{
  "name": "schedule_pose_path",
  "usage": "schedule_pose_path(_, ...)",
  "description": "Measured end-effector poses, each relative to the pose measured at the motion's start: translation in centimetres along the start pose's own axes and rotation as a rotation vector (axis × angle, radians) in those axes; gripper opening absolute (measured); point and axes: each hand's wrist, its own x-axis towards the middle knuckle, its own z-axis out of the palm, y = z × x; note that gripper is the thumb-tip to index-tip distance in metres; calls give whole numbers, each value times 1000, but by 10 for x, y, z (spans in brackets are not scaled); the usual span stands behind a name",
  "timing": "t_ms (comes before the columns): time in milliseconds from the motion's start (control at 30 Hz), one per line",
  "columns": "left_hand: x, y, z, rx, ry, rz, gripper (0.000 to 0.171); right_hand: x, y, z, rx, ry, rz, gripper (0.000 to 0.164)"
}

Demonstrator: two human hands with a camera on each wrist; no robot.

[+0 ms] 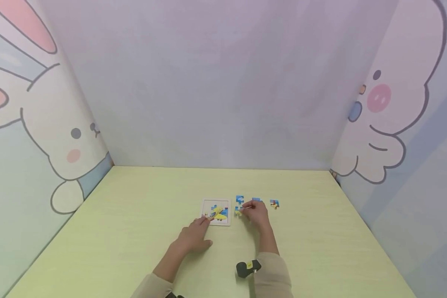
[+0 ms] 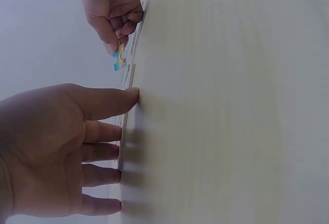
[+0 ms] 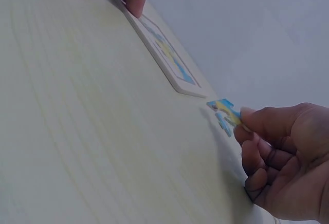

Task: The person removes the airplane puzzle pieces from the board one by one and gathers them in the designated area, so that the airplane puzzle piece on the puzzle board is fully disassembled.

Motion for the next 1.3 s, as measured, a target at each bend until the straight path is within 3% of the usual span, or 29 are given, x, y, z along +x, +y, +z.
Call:
schedule_pose_path(400, -1, -7, -4, -95, -58, 22, 68, 3, -1, 6, -127, 39, 53, 8)
schedule_pose_path(833, 1, -9, -10, -160, -73, 33, 61, 5, 0, 3, -95, 12, 66, 19)
schedule_pose_path(1133, 2, -14, -7, -154, -7, 58, 54, 1, -1, 5, -85, 15, 21, 21)
schedule_pose_path(1300, -1, -8, -4, -129, 23, 51, 55, -5, -3, 9, -71, 40, -7, 25)
